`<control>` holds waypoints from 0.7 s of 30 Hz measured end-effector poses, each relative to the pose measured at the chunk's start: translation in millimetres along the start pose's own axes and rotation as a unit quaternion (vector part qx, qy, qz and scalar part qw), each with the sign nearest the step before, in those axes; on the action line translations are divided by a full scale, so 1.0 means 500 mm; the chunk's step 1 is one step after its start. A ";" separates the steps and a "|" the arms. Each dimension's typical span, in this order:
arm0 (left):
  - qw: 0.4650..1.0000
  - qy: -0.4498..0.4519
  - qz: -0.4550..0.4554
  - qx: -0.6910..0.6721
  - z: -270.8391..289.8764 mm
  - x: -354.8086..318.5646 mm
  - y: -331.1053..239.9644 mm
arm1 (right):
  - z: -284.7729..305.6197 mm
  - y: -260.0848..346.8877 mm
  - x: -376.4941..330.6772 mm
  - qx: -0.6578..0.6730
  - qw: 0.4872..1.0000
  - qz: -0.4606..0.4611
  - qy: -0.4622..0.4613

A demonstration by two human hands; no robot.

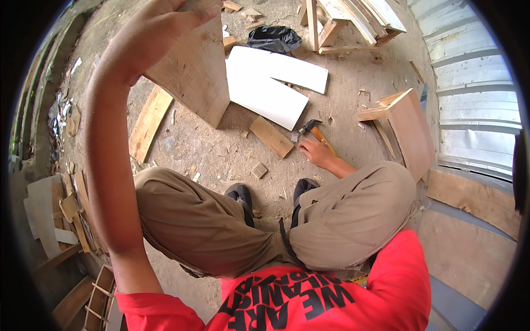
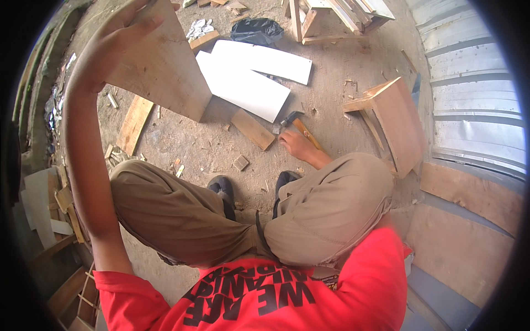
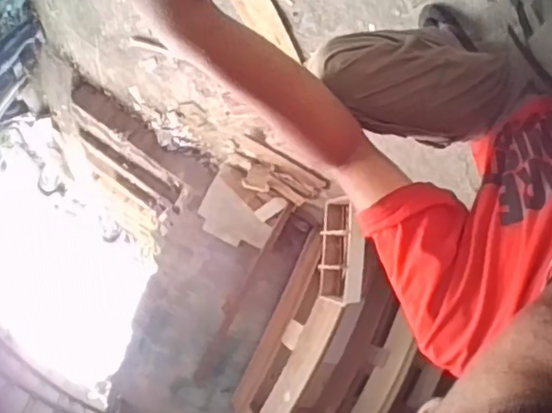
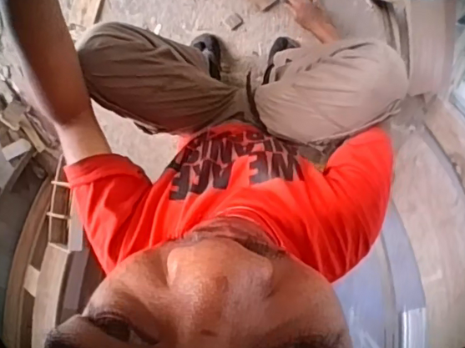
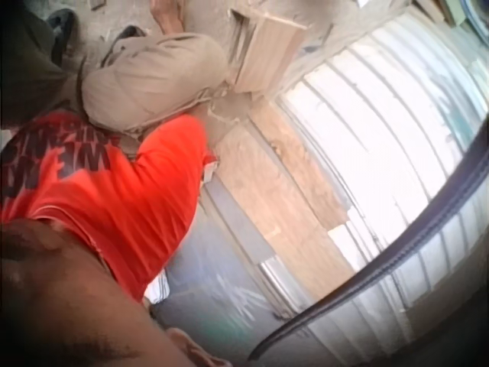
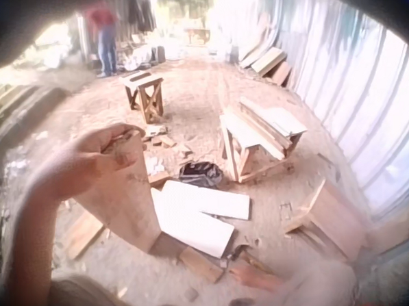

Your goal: The person sits on the ground and uses a hammer to drive nails into a wooden plank. They repeatedly position the plank, hammer the nails, and inspect the work. The person also uses the hammer to pry or adjust the wood.

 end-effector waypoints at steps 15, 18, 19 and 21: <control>0.999 -0.015 -0.020 -0.020 0.034 0.038 0.094 | 0.279 0.084 0.136 -0.094 0.994 0.051 0.002; 0.998 0.002 -0.029 -0.063 0.030 0.046 0.095 | 0.377 0.128 0.160 -0.121 0.988 0.087 -0.032; 0.998 0.002 -0.017 -0.052 0.035 0.042 0.091 | 0.407 0.153 0.173 -0.125 0.987 0.095 -0.045; 0.999 0.001 0.007 -0.033 0.037 0.033 0.078 | 0.465 0.202 0.200 -0.127 0.985 0.087 -0.074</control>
Point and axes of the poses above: each hand's wrist, its own x-axis towards the middle knuckle, its own z-axis out of the back of the hand, y = z × x, the point moved 5 cm from there along x, towards the middle knuckle, and after that the axes turned 4 degrees about y, right-handed, at the moved point
